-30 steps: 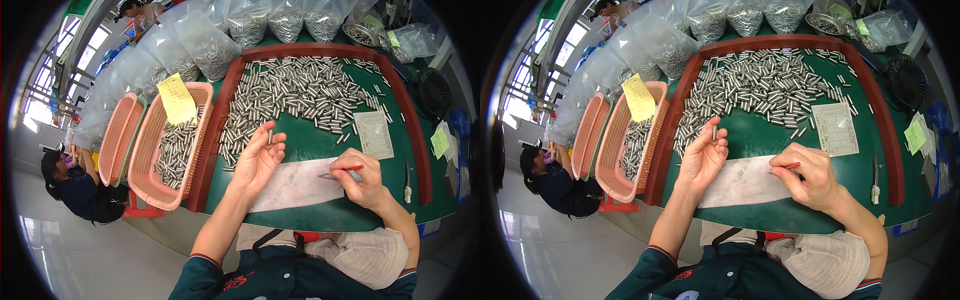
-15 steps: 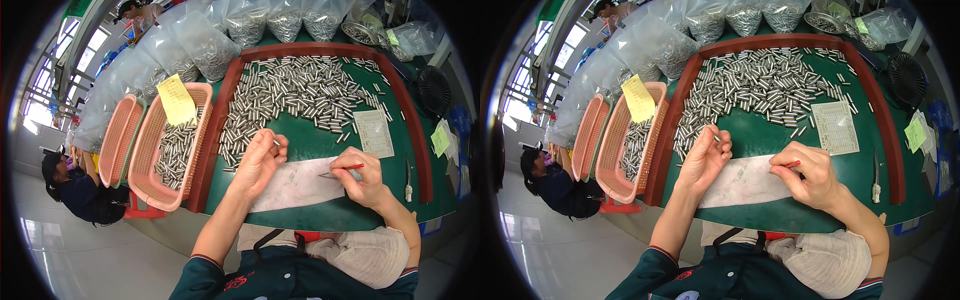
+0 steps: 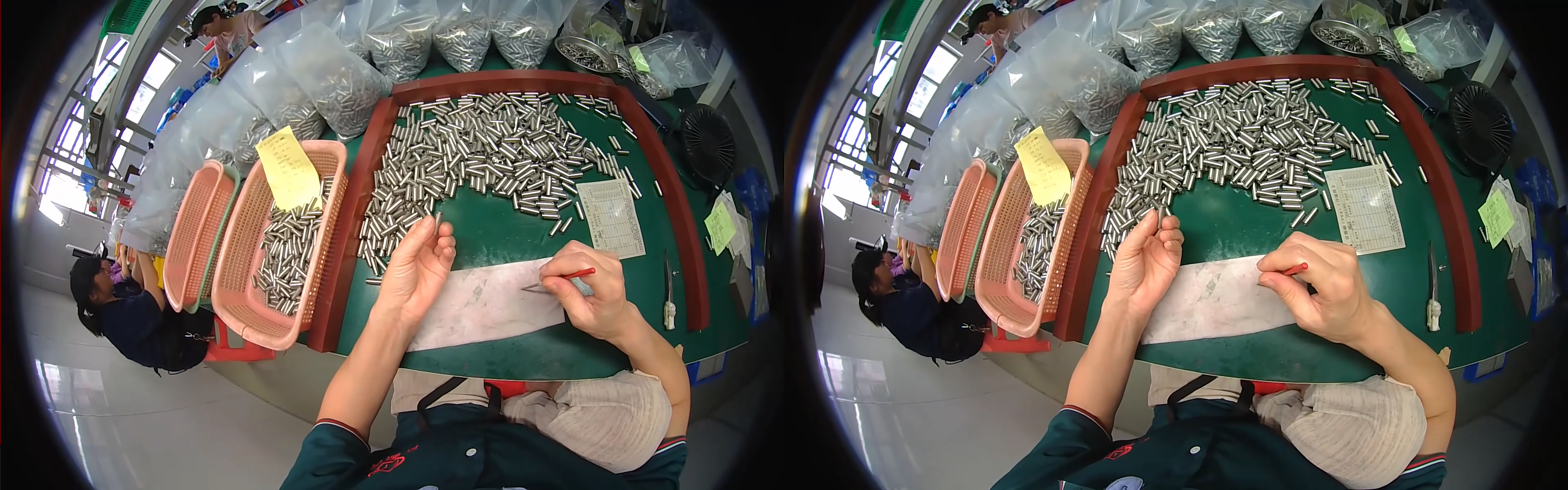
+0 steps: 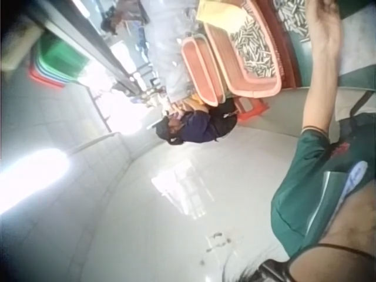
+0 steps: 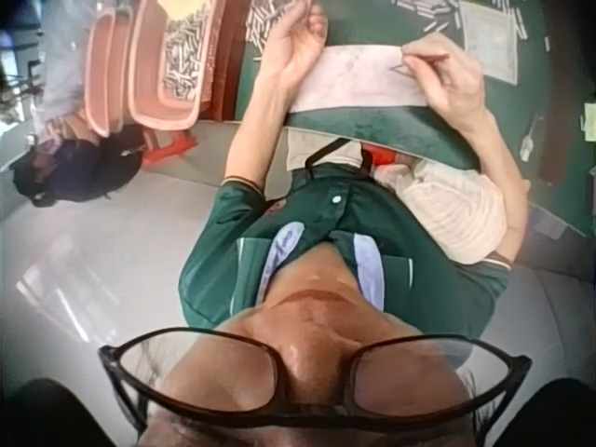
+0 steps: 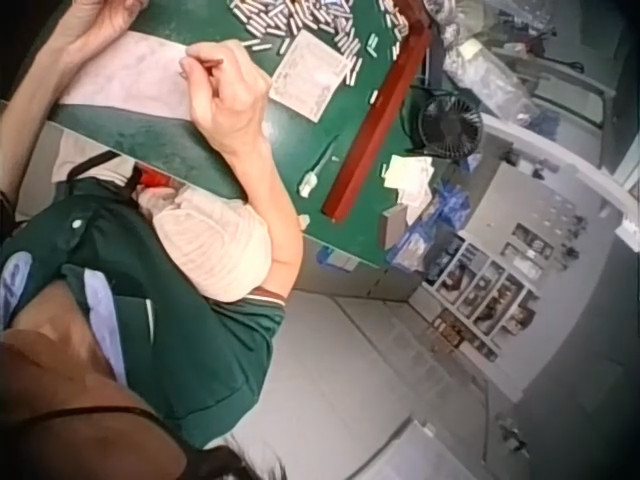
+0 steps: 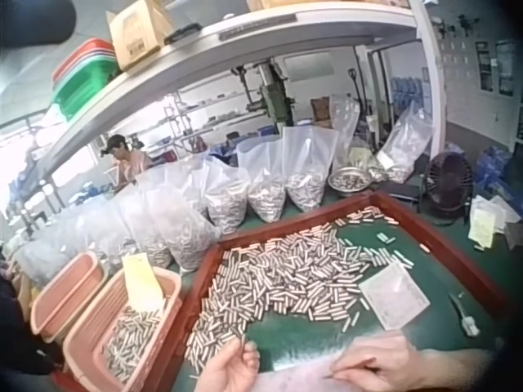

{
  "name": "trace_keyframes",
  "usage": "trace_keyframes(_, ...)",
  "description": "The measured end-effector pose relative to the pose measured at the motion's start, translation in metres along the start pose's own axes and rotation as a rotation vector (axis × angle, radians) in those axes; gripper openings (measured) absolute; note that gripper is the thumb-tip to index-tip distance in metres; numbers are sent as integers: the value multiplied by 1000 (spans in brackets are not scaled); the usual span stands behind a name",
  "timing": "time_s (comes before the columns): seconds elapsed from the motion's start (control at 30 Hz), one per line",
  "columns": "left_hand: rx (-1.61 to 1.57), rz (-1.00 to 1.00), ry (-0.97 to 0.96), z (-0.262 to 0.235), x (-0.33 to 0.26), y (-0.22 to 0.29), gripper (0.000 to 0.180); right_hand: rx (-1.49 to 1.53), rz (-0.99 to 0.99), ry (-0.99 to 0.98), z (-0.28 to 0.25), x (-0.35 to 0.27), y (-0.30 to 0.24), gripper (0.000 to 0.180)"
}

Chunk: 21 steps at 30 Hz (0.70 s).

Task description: Inspecting and cleaning the interior of small cylindrical metal parts using a thin pick tool at a workbench.

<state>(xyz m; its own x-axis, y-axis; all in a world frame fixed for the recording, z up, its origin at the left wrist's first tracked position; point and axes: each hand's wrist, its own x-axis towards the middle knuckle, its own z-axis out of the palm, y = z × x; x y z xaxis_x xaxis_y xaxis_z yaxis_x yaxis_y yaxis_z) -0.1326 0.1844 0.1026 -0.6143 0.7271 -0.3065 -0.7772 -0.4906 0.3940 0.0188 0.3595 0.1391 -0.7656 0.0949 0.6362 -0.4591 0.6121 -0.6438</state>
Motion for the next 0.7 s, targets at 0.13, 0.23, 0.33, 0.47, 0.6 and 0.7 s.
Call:
trace_keyframes(0.13,-59,-24,-119,-7,1,2,12,8,2,0,0,0,-1,15)
trace_keyframes(0.23,-240,-58,-206,1,-6,14,11,30,17,29,2,0,0,15)
trace_keyframes(0.33,-721,196,-363,22,-19,39,19,28,42,14,0,-1,4,14)
trace_keyframes(0.47,-389,165,-219,25,-18,32,25,36,33,34,1,-1,1,13)
trace_keyframes(0.6,420,369,-180,40,-8,28,20,21,22,22,0,-2,0,12)
trace_keyframes(0.7,1358,726,51,58,14,22,10,17,21,8,1,0,1,13)
